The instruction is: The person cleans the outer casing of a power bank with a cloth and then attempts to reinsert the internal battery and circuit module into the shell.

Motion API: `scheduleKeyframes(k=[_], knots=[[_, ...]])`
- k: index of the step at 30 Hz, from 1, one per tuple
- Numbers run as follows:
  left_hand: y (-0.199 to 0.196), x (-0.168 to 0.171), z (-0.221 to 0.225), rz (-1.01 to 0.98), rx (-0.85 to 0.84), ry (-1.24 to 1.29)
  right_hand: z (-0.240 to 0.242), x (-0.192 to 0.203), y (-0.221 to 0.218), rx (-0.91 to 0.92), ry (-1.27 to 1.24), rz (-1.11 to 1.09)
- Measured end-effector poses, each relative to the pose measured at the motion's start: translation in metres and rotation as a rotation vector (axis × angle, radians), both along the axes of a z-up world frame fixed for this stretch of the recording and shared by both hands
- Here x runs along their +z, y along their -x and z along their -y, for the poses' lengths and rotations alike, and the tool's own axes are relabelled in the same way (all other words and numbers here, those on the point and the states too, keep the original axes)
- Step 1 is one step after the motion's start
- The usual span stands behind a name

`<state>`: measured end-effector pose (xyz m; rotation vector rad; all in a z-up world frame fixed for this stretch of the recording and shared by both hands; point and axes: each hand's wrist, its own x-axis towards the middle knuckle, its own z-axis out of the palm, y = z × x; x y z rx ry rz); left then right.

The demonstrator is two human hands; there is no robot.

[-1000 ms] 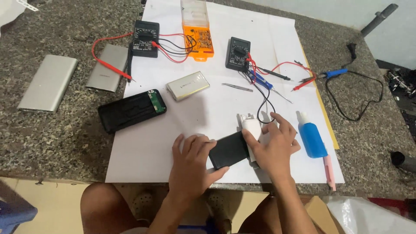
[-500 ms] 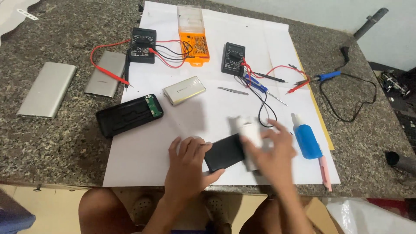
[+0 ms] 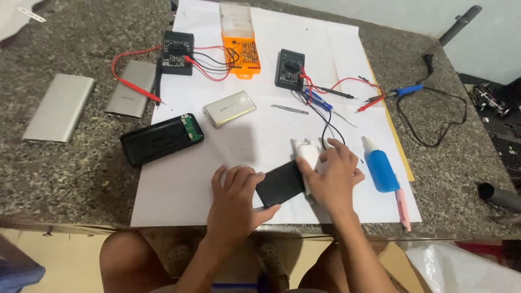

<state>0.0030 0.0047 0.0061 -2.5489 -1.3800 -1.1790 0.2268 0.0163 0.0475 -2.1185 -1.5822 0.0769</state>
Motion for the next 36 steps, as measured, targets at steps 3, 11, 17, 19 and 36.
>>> scheduleKeyframes(k=[3,11,17,19,36], knots=[[0.004,0.004,0.002,0.050,-0.038,0.046,-0.002,-0.017,-0.032,-0.016,-0.147,-0.107],[-0.017,0.005,0.034,-0.010,0.328,0.218,0.050,0.068,0.055,-0.193,0.233,-0.919],[-0.009,0.060,0.080,0.352,-0.280,0.766,0.029,0.092,0.067,-0.196,0.221,-1.046],[0.003,0.051,0.076,0.416,-0.359,0.973,0.027,0.106,0.064,-0.186,0.212,-1.155],[0.007,-0.015,-0.002,-0.016,0.076,0.207,0.058,0.067,0.038,-0.204,0.216,-0.742]])
